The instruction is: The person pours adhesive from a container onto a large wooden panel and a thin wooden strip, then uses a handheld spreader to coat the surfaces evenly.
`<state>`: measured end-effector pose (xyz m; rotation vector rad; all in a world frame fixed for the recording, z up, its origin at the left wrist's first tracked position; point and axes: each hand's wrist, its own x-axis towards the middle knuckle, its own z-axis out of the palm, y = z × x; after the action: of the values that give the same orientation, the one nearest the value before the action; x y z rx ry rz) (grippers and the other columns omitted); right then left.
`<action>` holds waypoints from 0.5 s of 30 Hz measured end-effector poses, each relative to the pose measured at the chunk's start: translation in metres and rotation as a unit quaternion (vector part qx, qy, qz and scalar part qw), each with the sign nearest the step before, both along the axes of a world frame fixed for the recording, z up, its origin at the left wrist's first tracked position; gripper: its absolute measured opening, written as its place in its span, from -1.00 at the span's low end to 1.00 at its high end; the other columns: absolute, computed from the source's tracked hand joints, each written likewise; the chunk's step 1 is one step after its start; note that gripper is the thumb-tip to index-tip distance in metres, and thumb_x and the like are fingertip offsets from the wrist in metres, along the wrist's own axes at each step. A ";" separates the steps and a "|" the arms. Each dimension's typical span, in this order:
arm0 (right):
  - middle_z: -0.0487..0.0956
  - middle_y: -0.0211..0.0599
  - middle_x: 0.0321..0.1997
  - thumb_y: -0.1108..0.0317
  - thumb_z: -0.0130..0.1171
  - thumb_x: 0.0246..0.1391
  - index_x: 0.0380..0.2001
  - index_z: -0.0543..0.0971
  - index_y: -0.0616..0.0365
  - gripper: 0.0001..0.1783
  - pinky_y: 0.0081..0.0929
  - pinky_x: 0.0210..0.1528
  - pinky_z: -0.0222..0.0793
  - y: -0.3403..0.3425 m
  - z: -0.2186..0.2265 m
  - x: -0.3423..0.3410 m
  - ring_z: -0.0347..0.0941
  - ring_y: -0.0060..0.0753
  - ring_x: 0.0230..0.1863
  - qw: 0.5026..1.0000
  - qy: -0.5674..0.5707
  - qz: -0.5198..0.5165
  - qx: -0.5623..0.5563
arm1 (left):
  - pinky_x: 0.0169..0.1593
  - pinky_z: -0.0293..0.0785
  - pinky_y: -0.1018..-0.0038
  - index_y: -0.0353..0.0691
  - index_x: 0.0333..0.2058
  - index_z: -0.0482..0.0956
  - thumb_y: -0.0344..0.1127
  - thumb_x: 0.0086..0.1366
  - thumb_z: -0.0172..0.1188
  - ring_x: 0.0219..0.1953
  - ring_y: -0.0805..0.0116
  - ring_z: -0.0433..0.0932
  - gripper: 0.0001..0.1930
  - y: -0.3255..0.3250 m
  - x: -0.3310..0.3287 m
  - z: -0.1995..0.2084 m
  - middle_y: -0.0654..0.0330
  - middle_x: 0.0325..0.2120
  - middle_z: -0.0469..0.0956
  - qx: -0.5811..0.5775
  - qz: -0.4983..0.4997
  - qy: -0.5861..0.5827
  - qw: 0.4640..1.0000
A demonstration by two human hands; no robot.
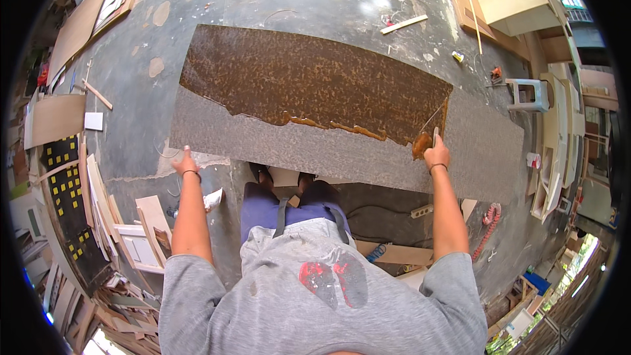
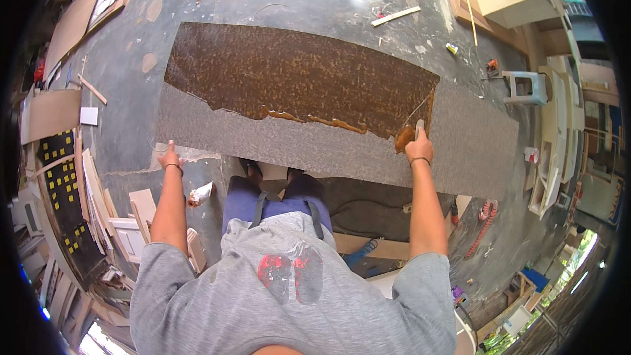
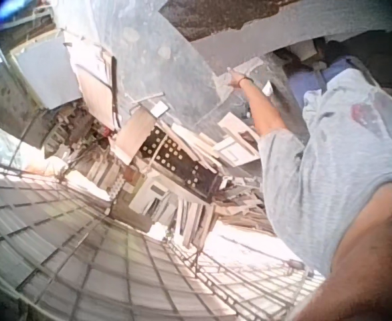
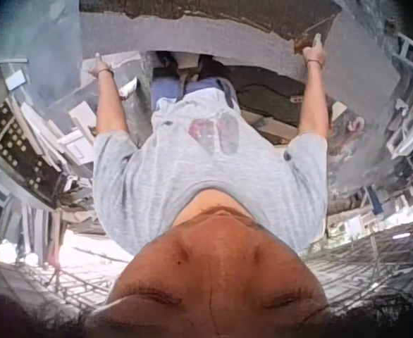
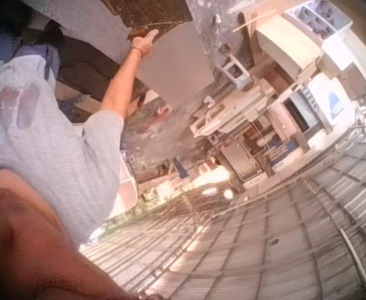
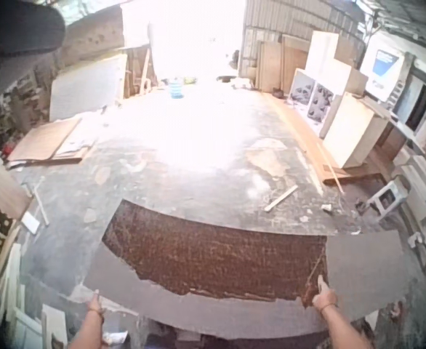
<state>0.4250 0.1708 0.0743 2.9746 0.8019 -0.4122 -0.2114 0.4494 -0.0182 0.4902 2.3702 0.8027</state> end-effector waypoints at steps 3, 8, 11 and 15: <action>0.56 0.05 -0.22 0.31 -0.01 -0.14 0.06 0.40 -0.13 -0.43 -0.08 -0.09 0.37 0.019 -0.015 -0.010 0.48 0.07 -0.15 0.999 0.003 -0.028 0.028 | -0.16 0.43 0.29 -0.30 0.10 0.26 0.04 0.10 0.22 -0.26 0.04 0.50 -0.29 0.022 -0.058 -0.019 -0.01 -0.10 0.44 0.039 -0.234 0.374 0.896; 0.54 0.08 -0.18 0.25 -0.01 -0.16 0.06 0.41 -0.18 -0.43 -0.08 -0.06 0.37 0.075 -0.007 -0.081 0.47 0.08 -0.11 0.998 0.048 -0.024 0.020 | -0.14 0.37 0.35 -0.33 -0.08 0.46 0.10 0.11 0.18 -0.30 0.15 0.50 -0.40 0.036 -0.069 -0.018 0.01 -0.34 0.55 -0.006 -0.335 0.126 0.934; 0.54 0.12 -0.20 0.23 -0.01 -0.17 0.06 0.40 -0.11 -0.41 -0.05 -0.06 0.37 0.118 -0.011 -0.131 0.47 0.13 -0.13 0.996 0.072 0.008 0.048 | -0.32 0.40 0.42 -0.40 -0.24 0.51 0.05 0.10 0.23 -0.45 0.31 0.51 -0.47 0.035 -0.074 -0.029 0.08 -0.46 0.53 -0.029 -0.338 0.076 0.938; 0.54 0.13 -0.24 0.25 -0.02 -0.16 0.05 0.40 -0.08 -0.43 0.00 -0.12 0.39 0.186 -0.009 -0.221 0.48 0.19 -0.18 0.989 0.120 0.063 0.056 | -0.62 0.34 0.57 -0.34 -0.38 0.46 -0.05 0.09 0.28 -0.66 0.48 0.44 -0.59 0.024 -0.064 -0.026 0.22 -0.58 0.47 0.004 -0.234 -0.125 0.964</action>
<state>0.2040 0.3565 0.0651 2.9907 1.0601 -0.7522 -0.2757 0.4732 -0.0446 0.8583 1.9100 0.6111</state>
